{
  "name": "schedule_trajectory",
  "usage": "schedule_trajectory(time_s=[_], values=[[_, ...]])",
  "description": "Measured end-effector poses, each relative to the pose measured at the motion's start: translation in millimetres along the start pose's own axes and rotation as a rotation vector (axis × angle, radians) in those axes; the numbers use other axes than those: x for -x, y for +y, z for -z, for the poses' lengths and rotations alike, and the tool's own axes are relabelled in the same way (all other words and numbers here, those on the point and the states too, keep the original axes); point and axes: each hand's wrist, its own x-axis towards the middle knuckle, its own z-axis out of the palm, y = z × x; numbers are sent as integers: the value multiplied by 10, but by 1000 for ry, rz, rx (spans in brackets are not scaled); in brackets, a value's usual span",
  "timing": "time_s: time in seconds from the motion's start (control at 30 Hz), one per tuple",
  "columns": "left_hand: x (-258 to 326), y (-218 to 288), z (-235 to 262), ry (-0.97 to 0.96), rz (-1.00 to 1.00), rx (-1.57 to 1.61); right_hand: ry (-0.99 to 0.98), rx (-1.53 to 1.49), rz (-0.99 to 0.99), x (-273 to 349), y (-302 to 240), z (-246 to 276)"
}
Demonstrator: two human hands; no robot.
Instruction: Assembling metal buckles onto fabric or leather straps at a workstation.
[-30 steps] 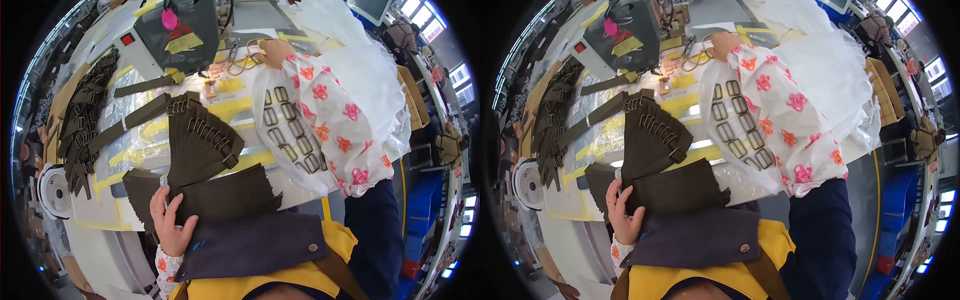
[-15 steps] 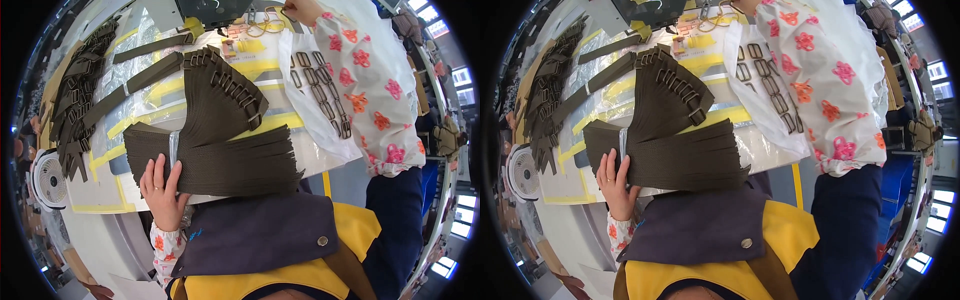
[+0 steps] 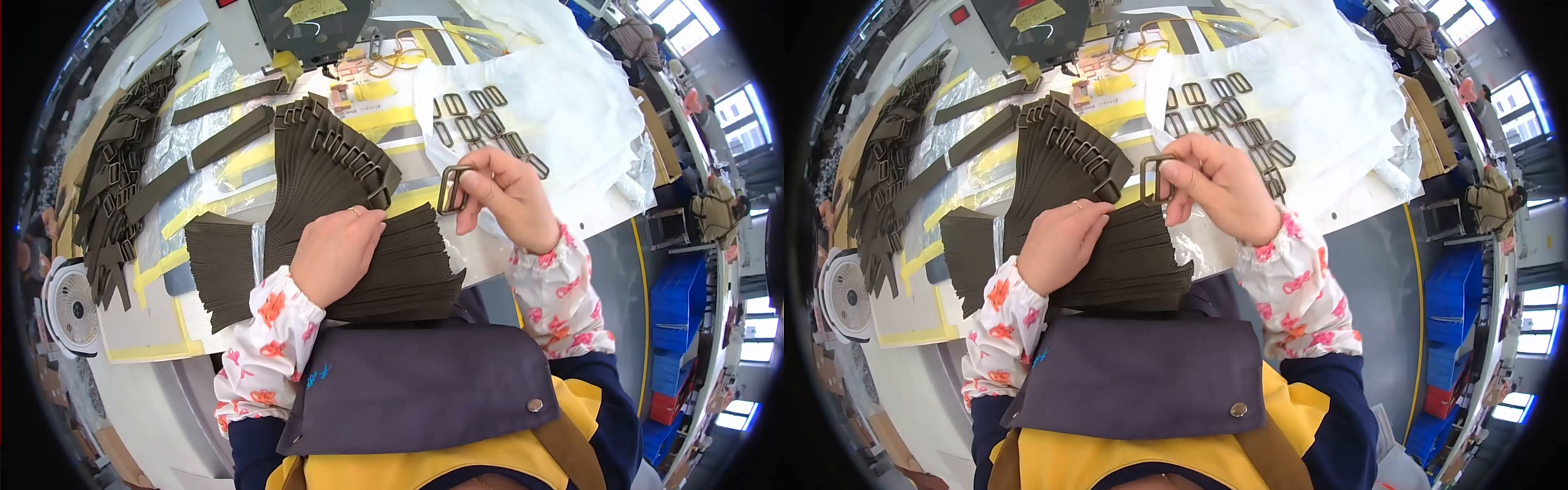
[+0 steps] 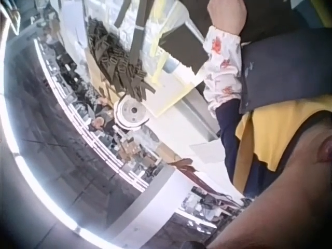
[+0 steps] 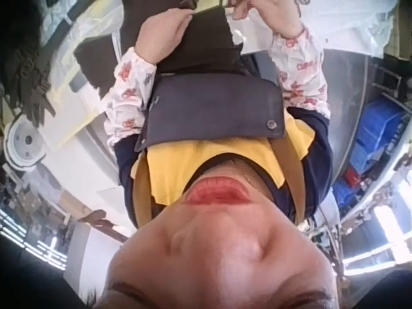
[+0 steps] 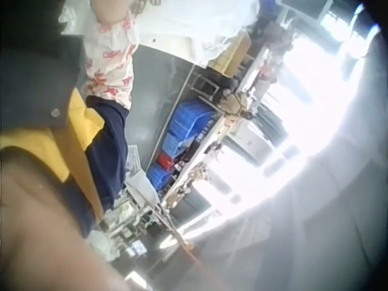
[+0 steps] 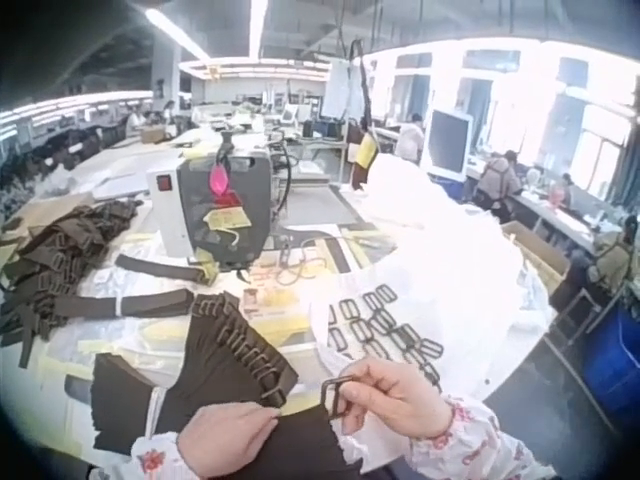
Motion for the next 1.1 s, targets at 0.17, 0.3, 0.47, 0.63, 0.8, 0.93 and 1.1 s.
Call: schedule_trajectory(time_s=[0.17, 0.3, 0.47, 0.63, 0.8, 0.93, 1.1], values=[[-311, -198, 66, -259, -14, 99, 48, -172, -32, 121, 370, 7], [-503, -239, 173, -453, 73, 208, 60, -139, 12, 75, 417, 50], [-510, -376, 133, -534, -2, 348, 51, 111, 3, -43, 528, -14], [-577, -291, 142, -611, -34, 338, 24, 486, 86, -87, 527, -114], [-554, -180, 143, -654, -85, 245, 86, 582, 241, 65, 607, -133], [-504, -144, 8, -348, -57, -70, 132, 666, 417, 63, 596, -203], [-371, -123, -39, 191, 80, 27, 155, 726, 470, 10, 697, -198]])
